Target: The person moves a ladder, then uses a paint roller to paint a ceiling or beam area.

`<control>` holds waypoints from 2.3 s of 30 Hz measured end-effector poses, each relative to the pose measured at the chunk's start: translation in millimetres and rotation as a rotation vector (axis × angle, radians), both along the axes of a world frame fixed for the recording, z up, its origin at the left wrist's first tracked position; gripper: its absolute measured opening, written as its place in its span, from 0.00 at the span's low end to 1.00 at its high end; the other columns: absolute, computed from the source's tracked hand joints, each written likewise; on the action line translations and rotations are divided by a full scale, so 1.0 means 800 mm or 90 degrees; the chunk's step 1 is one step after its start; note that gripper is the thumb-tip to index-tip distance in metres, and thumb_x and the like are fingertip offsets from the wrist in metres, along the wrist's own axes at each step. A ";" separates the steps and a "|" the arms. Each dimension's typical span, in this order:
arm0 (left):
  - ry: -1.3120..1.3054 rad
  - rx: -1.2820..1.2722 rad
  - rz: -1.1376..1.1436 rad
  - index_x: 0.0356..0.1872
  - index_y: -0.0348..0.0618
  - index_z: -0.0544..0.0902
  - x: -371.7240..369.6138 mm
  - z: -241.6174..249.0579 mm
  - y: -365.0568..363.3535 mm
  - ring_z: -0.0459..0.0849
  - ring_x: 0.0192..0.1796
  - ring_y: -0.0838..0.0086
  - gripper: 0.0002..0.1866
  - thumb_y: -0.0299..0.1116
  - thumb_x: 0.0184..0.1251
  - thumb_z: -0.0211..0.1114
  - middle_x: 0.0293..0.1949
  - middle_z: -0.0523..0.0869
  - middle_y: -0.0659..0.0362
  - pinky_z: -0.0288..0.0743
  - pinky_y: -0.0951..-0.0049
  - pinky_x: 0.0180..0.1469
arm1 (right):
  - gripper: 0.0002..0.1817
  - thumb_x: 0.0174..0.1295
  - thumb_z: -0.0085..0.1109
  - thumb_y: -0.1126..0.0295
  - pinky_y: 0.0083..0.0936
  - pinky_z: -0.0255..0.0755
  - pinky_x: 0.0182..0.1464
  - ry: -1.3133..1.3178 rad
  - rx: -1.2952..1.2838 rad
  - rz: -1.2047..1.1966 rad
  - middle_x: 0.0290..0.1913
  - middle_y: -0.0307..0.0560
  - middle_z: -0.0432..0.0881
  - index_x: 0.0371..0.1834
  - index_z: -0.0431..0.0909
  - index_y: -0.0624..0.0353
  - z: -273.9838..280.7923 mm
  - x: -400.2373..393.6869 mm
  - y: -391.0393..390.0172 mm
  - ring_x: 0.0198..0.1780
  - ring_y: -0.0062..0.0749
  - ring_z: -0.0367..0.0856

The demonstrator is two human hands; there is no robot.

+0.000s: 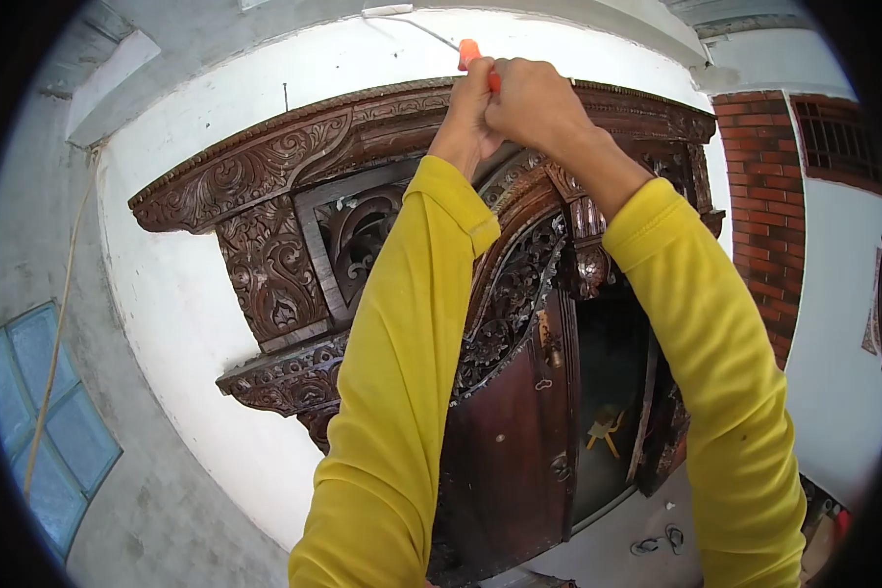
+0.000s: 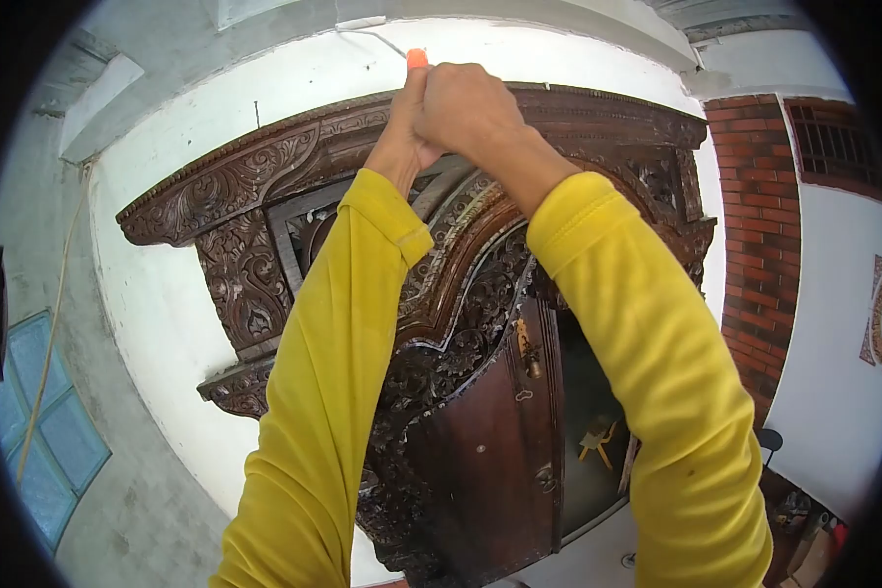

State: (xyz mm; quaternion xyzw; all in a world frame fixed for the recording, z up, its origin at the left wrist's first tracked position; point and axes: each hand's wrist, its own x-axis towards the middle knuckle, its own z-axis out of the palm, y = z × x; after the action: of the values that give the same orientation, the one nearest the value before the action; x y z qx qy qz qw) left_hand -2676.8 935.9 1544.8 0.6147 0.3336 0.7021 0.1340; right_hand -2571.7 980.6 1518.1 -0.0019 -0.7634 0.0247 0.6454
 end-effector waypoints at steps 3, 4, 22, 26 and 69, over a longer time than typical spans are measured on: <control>-0.020 -0.007 0.006 0.38 0.43 0.74 -0.001 -0.018 0.003 0.80 0.37 0.72 0.14 0.43 0.64 0.55 0.34 0.78 0.59 0.77 0.66 0.39 | 0.15 0.51 0.55 0.70 0.47 0.75 0.45 0.015 0.007 0.025 0.32 0.66 0.82 0.41 0.78 0.66 -0.019 -0.006 0.008 0.39 0.62 0.81; -0.027 -0.004 0.004 0.38 0.44 0.74 0.001 -0.028 0.004 0.80 0.37 0.73 0.13 0.43 0.65 0.55 0.34 0.79 0.60 0.77 0.67 0.40 | 0.16 0.51 0.55 0.71 0.47 0.75 0.44 0.030 0.013 0.027 0.32 0.66 0.81 0.43 0.78 0.66 -0.030 -0.003 0.011 0.39 0.62 0.81; 0.016 0.026 0.045 0.31 0.47 0.76 -0.028 -0.009 -0.058 0.81 0.34 0.73 0.11 0.43 0.63 0.54 0.30 0.80 0.61 0.77 0.68 0.37 | 0.14 0.53 0.54 0.70 0.46 0.75 0.45 -0.018 0.007 0.077 0.34 0.66 0.81 0.40 0.79 0.66 -0.012 -0.014 -0.053 0.40 0.60 0.81; -0.022 0.031 0.073 0.35 0.45 0.76 -0.013 -0.037 -0.050 0.81 0.35 0.73 0.13 0.44 0.65 0.54 0.33 0.80 0.60 0.77 0.67 0.37 | 0.16 0.54 0.54 0.69 0.48 0.74 0.44 0.017 0.006 0.089 0.32 0.66 0.81 0.44 0.78 0.65 -0.039 -0.024 -0.037 0.39 0.61 0.81; 0.099 0.031 -0.059 0.43 0.40 0.71 0.111 -0.012 0.148 0.79 0.43 0.68 0.16 0.42 0.65 0.52 0.41 0.77 0.55 0.76 0.61 0.44 | 0.20 0.49 0.55 0.69 0.44 0.73 0.47 0.155 0.080 0.011 0.36 0.69 0.81 0.46 0.79 0.66 -0.018 0.091 0.167 0.42 0.63 0.80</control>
State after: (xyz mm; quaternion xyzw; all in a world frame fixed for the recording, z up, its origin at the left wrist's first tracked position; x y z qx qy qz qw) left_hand -2588.2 1054.3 1535.3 0.6853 0.2970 0.6530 0.1252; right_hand -2498.6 1114.5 1503.6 0.0484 -0.6797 -0.0177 0.7316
